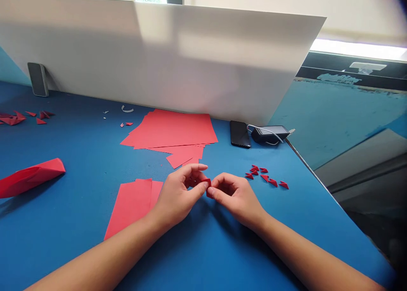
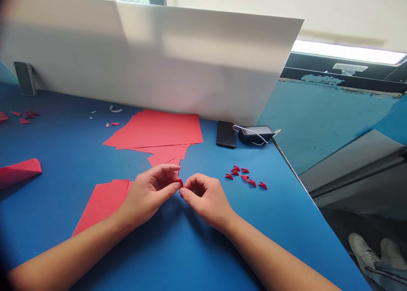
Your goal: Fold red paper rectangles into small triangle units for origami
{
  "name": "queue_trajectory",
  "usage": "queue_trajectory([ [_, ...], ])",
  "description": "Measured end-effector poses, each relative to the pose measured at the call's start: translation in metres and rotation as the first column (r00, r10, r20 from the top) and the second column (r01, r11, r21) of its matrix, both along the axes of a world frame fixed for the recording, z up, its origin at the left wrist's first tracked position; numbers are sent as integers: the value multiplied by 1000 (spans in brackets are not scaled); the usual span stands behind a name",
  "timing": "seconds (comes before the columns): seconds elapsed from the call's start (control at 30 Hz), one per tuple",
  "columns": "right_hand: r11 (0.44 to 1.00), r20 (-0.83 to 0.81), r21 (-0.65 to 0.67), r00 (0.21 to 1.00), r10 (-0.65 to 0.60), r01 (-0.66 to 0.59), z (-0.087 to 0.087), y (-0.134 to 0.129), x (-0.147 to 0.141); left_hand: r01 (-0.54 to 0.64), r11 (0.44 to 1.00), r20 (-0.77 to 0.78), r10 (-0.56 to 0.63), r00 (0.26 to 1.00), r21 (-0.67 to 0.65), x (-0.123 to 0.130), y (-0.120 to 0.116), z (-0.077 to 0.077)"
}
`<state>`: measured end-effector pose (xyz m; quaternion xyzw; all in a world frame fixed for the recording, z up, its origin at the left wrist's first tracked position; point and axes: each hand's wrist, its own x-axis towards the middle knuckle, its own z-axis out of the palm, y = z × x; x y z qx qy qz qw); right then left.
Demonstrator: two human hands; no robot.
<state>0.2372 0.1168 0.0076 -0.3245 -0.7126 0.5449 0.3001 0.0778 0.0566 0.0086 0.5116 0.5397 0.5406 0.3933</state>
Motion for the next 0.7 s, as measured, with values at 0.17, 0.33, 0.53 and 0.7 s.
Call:
queue_trajectory([
  [0.17, 990, -126, -137, 992, 20, -38, 1, 2, 0, 97, 995, 74, -96, 993, -12, 2, 0, 0],
  [0.33, 967, -261, -233, 965, 41, -104, 1, 3, 1, 218, 972, 180, -201, 963, -84, 2, 0, 7],
  [0.53, 993, -213, -33, 972, 100, -109, -4, -2, 3, 177, 972, 334, -117, 935, -157, -1, 2, 5],
  [0.7, 991, -175, 129, 983, 46, -24, -9, -2, 3, 142, 981, 264, -102, 959, -135, 0, 0, 9],
])
